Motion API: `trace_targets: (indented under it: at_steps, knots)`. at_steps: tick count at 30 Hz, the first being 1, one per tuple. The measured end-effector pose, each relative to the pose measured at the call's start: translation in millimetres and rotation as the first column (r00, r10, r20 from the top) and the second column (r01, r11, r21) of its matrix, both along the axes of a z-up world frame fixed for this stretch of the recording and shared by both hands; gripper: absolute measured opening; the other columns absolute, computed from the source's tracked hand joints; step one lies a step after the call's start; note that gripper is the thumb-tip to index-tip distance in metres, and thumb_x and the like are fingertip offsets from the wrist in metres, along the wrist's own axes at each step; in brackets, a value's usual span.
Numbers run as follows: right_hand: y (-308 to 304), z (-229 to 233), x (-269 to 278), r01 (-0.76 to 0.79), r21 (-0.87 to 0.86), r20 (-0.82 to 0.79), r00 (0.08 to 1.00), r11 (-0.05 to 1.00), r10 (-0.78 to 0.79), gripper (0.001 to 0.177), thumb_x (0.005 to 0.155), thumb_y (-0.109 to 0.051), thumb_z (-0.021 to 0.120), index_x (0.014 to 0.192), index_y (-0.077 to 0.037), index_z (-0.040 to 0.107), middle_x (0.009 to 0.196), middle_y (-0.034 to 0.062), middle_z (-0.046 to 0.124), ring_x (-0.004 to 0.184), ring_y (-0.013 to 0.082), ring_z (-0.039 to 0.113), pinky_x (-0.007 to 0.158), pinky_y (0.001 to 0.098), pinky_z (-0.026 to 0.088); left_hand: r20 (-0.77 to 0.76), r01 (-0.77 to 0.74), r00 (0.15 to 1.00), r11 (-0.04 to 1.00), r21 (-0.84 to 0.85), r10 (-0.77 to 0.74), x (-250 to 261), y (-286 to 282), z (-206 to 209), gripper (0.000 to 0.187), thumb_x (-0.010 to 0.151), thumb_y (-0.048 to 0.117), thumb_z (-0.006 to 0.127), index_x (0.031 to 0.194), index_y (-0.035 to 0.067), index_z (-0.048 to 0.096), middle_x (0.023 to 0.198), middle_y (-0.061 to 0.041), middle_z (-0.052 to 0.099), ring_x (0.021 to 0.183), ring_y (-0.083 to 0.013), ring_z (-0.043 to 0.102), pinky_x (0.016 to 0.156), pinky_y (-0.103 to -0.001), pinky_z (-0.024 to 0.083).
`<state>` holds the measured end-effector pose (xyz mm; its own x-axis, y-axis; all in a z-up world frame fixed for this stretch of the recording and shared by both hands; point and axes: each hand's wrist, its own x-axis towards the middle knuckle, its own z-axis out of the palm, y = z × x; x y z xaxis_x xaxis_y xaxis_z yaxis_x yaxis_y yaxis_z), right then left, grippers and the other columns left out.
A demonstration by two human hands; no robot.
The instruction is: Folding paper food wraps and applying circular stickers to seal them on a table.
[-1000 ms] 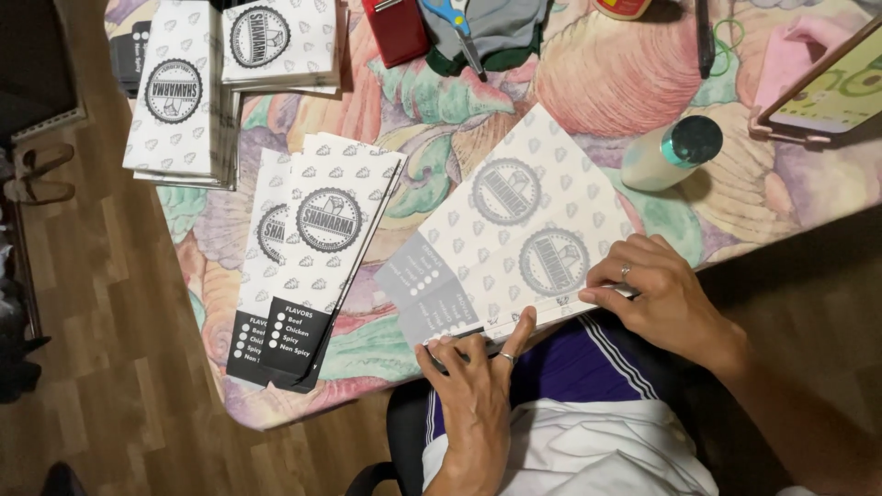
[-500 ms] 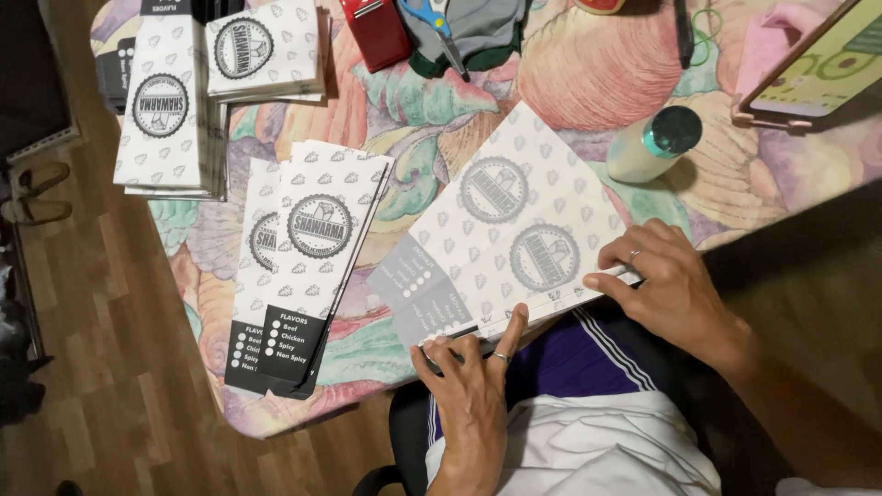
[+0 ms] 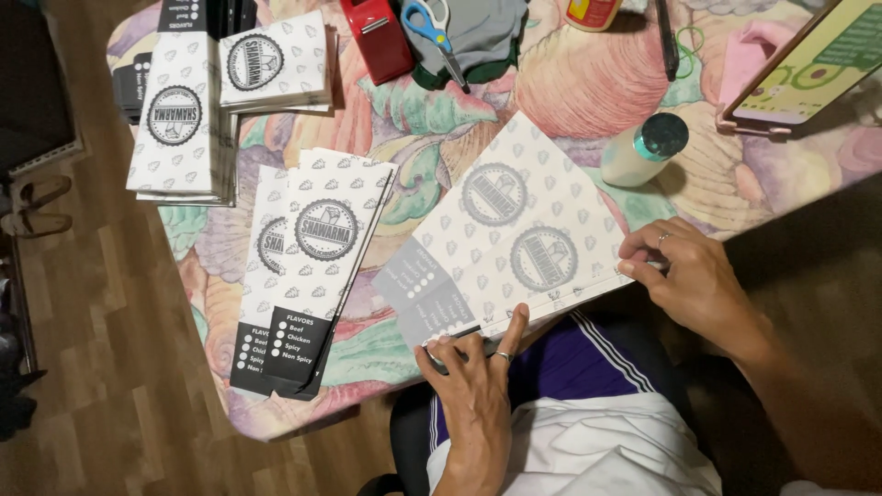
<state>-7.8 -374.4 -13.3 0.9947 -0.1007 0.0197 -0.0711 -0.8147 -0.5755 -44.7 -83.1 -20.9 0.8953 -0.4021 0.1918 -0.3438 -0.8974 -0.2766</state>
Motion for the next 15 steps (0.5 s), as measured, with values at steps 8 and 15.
trace_targets:
  at_steps: [8, 15]
  knots:
    - [6.6, 1.9, -7.9, -0.069, 0.087, 0.218, 0.975, 0.994, 0.049, 0.008, 0.091, -0.005, 0.076, 0.097, -0.010, 0.077, 0.090, 0.0018, 0.070, 0.084, 0.0170, 0.062, 0.081, 0.0291, 0.048, 0.024, 0.002, 1.000, 1.000, 0.028, -0.003, -0.8, 1.7, -1.6, 0.106, 0.083, -0.006, 0.059, 0.160, 0.053, 0.016, 0.102, -0.016, 0.046, 0.096, -0.0411, 0.050, 0.098, -0.066, 0.047]
    - [9.0, 8.8, -1.8, -0.175, -0.036, 0.278, 0.944, 0.984, 0.178, 0.010, 0.090, -0.012, 0.076, 0.100, -0.011, 0.075, 0.096, 0.0043, 0.069, 0.092, 0.0250, 0.062, 0.092, 0.0358, 0.046, -0.006, 0.005, 1.000, 1.000, 0.006, -0.005, -1.0, 1.7, -1.3, 0.103, 0.083, -0.001, 0.061, 0.159, 0.056, 0.020, 0.099, -0.015, 0.050, 0.097, -0.0427, 0.055, 0.095, -0.067, 0.046]
